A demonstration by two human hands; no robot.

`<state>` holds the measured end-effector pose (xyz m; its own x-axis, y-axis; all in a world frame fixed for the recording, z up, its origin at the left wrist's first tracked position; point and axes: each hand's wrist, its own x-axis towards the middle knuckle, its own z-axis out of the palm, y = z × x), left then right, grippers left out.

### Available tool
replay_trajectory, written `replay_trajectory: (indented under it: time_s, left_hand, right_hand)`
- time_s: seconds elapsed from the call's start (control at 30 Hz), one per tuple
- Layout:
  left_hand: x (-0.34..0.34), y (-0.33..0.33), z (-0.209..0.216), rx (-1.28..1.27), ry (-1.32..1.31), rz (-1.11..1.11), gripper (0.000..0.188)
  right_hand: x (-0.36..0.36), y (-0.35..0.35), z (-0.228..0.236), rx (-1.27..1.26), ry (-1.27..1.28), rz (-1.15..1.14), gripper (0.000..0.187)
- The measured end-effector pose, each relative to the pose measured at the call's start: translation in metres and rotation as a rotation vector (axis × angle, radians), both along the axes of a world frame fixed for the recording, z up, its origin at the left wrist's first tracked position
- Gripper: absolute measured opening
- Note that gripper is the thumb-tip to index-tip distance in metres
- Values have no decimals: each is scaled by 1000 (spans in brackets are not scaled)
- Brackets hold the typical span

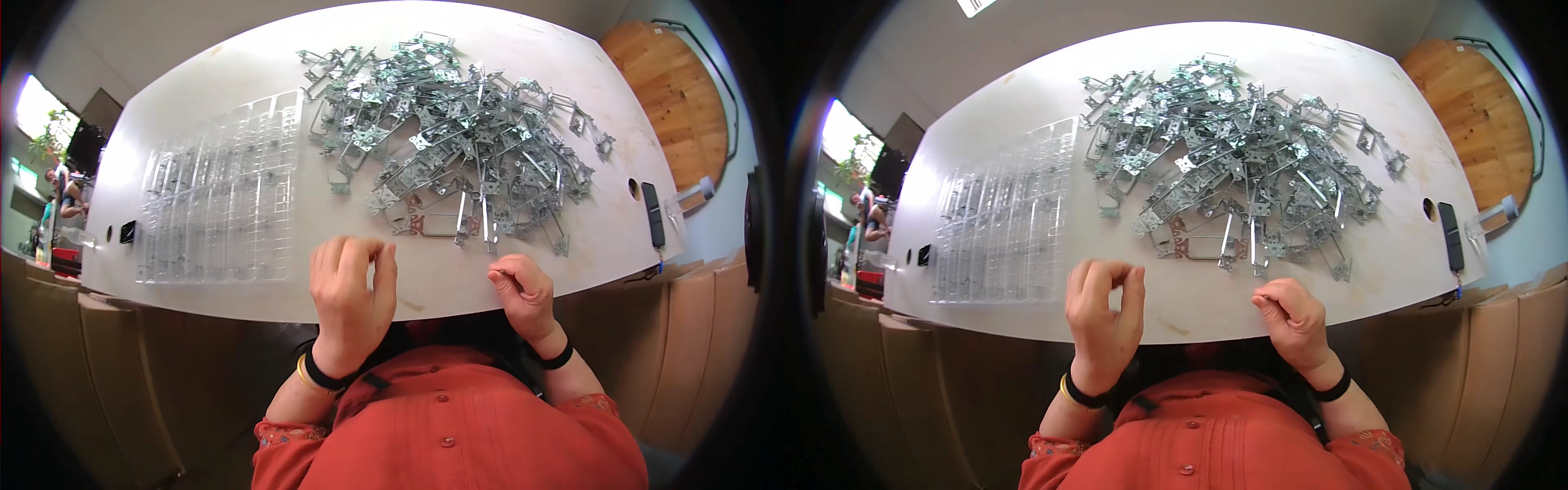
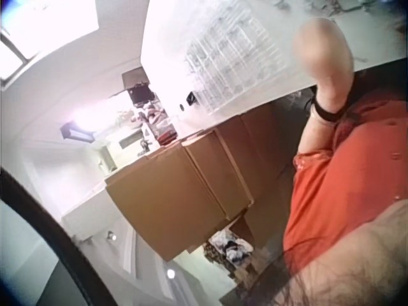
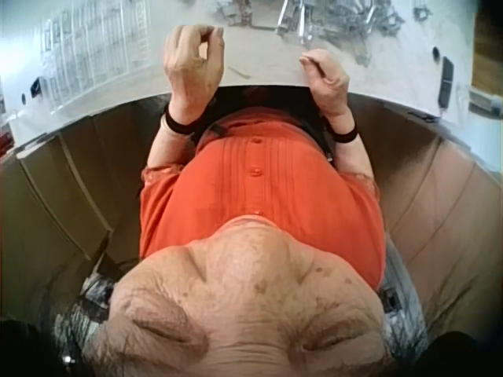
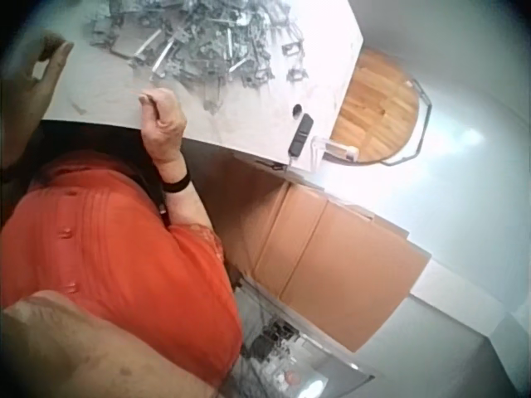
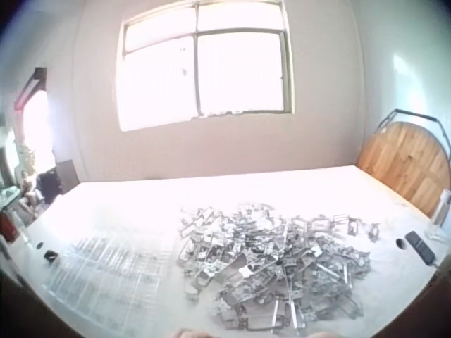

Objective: The person assembles small metal brackets by hand, inserting a thin metal pin through aligned holes in two bracket halves. They place each completed assembly into a clear plastic compartmentalized tray on the table. The process repeats with multiple units taken from a pile on the right.

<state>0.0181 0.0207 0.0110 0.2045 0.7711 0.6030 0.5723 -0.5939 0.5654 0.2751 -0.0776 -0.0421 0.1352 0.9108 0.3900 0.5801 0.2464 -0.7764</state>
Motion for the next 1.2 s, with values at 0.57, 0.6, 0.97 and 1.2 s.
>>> replay_trajectory:
  time_s: [0.57,0.6,0.97,1.2]
  left_hand:
    - [17,102,-30,-397,422,370,35]
    - [15,102,-31,-402,427,363,33]
    - [3,91,-45,-282,220,330,12]
    - [1,54,-27,-134,91,330,13]
  right_hand:
    - [15,-5,-12,46,133,91,8]
    - [15,-4,-11,53,126,91,8]
    - [12,-5,-11,31,118,55,7]
    - [12,-6,-10,19,97,42,7]
